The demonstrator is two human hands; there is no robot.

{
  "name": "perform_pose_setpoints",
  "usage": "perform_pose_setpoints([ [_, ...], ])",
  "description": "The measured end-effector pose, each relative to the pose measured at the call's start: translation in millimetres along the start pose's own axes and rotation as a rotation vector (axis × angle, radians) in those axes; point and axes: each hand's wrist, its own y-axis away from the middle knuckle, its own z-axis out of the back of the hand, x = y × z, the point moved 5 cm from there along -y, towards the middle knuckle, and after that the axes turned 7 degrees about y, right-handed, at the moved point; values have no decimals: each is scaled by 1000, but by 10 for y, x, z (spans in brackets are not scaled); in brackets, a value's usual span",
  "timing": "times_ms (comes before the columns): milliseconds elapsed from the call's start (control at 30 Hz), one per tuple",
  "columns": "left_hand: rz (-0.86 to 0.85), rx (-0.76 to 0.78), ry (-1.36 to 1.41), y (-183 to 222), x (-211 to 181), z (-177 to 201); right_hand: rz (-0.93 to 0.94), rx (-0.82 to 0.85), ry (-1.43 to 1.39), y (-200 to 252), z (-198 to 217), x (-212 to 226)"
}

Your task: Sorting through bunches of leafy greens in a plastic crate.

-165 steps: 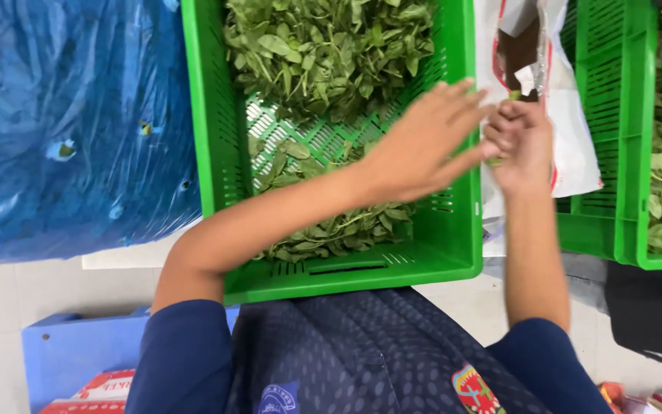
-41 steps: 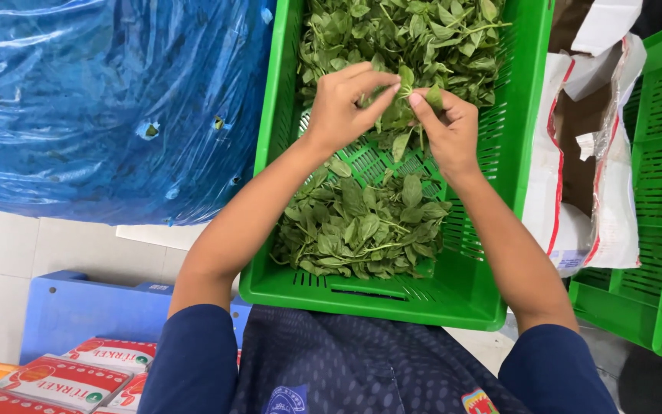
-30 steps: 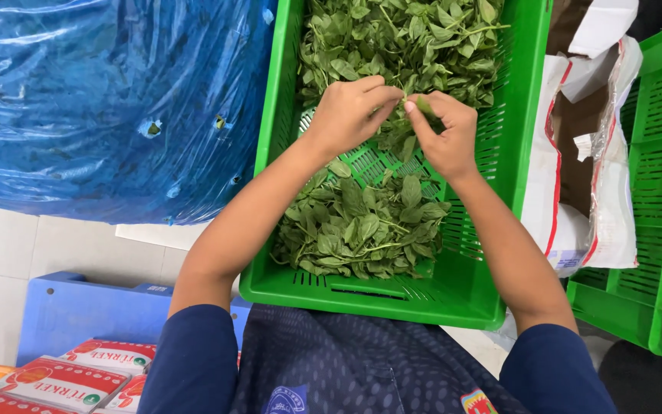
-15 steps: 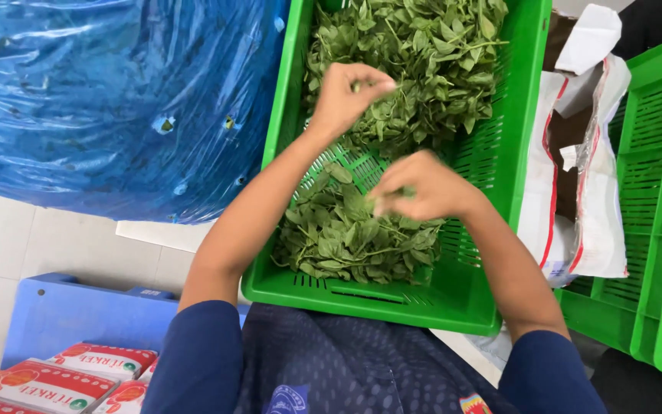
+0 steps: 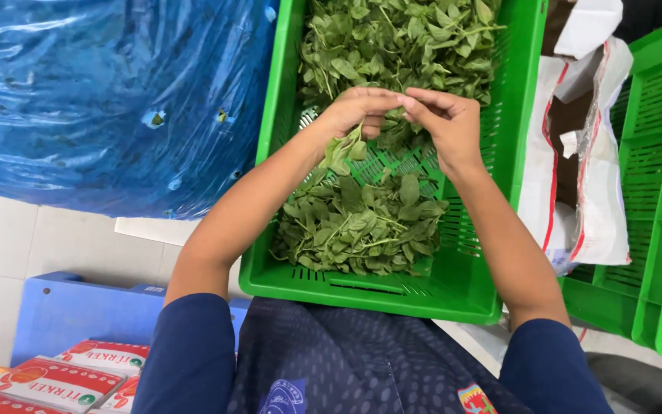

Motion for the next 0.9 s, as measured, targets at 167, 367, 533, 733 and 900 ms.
perform_pose_setpoints([
  [167,1,11,-238,61,85,-58,28,-106,82,-65,288,67],
  [367,291,790,-986,461,639,-803,292,-410,597,208,1644,419],
  [533,75,509,-1152,170,471,-452,321,-431,1501,709,2419,-351],
  [733,-34,-348,-2028,285,-108,-49,171,-284,1930,1114,2301,-593],
  [900,180,-396,-1927,239,-153,124,210,-220,1672,876,1863,169],
])
